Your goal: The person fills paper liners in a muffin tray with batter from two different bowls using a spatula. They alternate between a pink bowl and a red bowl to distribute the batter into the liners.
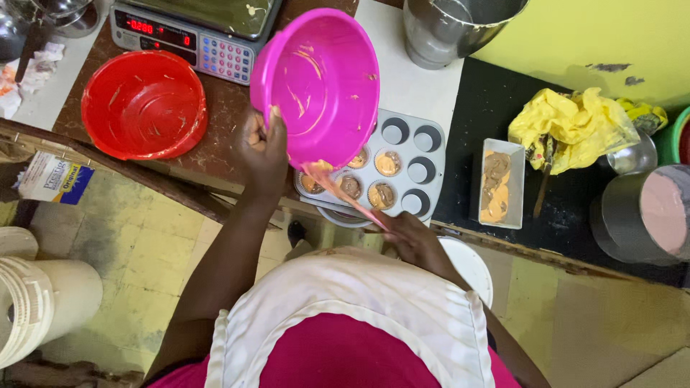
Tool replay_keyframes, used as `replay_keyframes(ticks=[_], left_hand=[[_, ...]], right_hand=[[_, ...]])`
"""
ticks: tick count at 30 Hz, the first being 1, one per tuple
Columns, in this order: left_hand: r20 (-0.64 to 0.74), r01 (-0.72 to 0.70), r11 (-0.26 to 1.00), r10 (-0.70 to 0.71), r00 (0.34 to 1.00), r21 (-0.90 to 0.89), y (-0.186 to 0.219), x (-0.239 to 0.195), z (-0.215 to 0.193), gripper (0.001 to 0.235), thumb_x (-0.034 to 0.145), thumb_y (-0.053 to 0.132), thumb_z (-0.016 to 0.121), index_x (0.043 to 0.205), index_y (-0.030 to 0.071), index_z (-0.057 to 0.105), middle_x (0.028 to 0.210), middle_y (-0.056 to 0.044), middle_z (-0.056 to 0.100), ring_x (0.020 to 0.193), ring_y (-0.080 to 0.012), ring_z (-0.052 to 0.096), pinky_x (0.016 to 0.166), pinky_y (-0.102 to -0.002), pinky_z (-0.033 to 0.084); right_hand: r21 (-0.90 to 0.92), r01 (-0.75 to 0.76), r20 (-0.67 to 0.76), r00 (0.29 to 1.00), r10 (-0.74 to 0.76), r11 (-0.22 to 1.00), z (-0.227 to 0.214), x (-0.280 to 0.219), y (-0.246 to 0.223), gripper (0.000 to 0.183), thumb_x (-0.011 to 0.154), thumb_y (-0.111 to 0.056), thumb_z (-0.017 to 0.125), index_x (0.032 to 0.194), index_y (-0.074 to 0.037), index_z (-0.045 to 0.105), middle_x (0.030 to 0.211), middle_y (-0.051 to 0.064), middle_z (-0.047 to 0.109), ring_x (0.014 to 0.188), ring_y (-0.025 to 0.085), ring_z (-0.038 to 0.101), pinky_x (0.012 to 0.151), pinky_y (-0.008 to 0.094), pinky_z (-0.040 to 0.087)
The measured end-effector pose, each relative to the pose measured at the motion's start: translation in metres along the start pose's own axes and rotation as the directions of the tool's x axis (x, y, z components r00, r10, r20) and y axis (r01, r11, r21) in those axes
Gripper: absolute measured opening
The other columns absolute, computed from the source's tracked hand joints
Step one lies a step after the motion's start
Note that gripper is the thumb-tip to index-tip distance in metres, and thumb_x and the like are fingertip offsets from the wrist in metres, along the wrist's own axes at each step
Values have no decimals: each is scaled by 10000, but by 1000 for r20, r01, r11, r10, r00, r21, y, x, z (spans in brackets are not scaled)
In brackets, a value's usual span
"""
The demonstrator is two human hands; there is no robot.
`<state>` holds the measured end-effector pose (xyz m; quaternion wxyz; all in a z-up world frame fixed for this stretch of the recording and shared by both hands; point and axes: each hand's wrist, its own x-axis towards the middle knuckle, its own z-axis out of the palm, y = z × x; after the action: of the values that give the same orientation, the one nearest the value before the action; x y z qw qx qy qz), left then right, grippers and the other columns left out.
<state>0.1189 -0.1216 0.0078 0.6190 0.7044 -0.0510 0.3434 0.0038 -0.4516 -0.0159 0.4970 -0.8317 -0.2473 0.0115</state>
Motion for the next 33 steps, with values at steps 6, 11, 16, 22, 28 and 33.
replay_keyframes(ticks=[6, 11, 16, 22, 28, 33], left_hand=[[160, -125, 986, 106, 981, 109, 11, -20, 6, 330, 1110, 23, 703, 828, 116, 561, 652, -36, 521, 538, -158, 499, 575, -281, 420], [358, -579, 757, 473, 805, 303, 6, -6, 16, 428, 1003, 102, 877, 730, 149, 550, 603, -12, 458, 460, -215, 493, 481, -331, 432], [139, -557, 715, 556, 819, 423, 12, 14, -2, 431, 1054, 86, 874, 736, 123, 586, 608, -18, 421, 493, -245, 465, 521, -373, 410], [-59, -497, 679, 619, 783, 540, -38, 15, -68, 427, 1078, 71, 849, 738, 76, 592, 590, -86, 469, 478, -282, 444, 514, -345, 408], [-127, -327, 732, 490, 863, 598, -25, -16, -102, 526, 1156, 135, 829, 741, 88, 509, 557, -79, 428, 441, -279, 404, 505, -332, 402], [-162, -329, 799, 461, 872, 504, -7, -27, -117, 468, 1162, 37, 774, 759, 62, 538, 560, -92, 440, 502, -237, 347, 573, -367, 380]], right_hand=[[-49, -260, -37, 965, 259, 964, -34, 14, -29, 198, 1063, -134, 704, 1221, -72, 805, 995, 232, 829, 877, 459, 801, 802, 541, 586], [152, -550, 203, 830, 519, 821, -22, 10, -25, 367, 1113, -267, 645, 1419, -117, 780, 644, 122, 709, 484, 174, 567, 456, 323, 467], [586, -528, 223, 834, 504, 615, -21, -15, -10, 401, 1120, -154, 566, 1478, -26, 696, 580, 95, 507, 337, 79, 413, 290, 212, 353], [-395, -124, -86, 992, 98, 910, 7, -42, 65, 361, 1066, -274, 719, 1398, -136, 738, 898, 172, 738, 792, 424, 742, 683, 517, 608], [-483, -109, -5, 993, 122, 869, 36, -35, 62, 421, 1042, -218, 644, 1454, -158, 708, 944, 195, 709, 746, 495, 745, 643, 589, 622], [-474, -118, -25, 992, 121, 873, 34, -36, 64, 380, 1082, -265, 643, 1446, -193, 722, 912, 169, 710, 741, 472, 745, 624, 582, 613]])
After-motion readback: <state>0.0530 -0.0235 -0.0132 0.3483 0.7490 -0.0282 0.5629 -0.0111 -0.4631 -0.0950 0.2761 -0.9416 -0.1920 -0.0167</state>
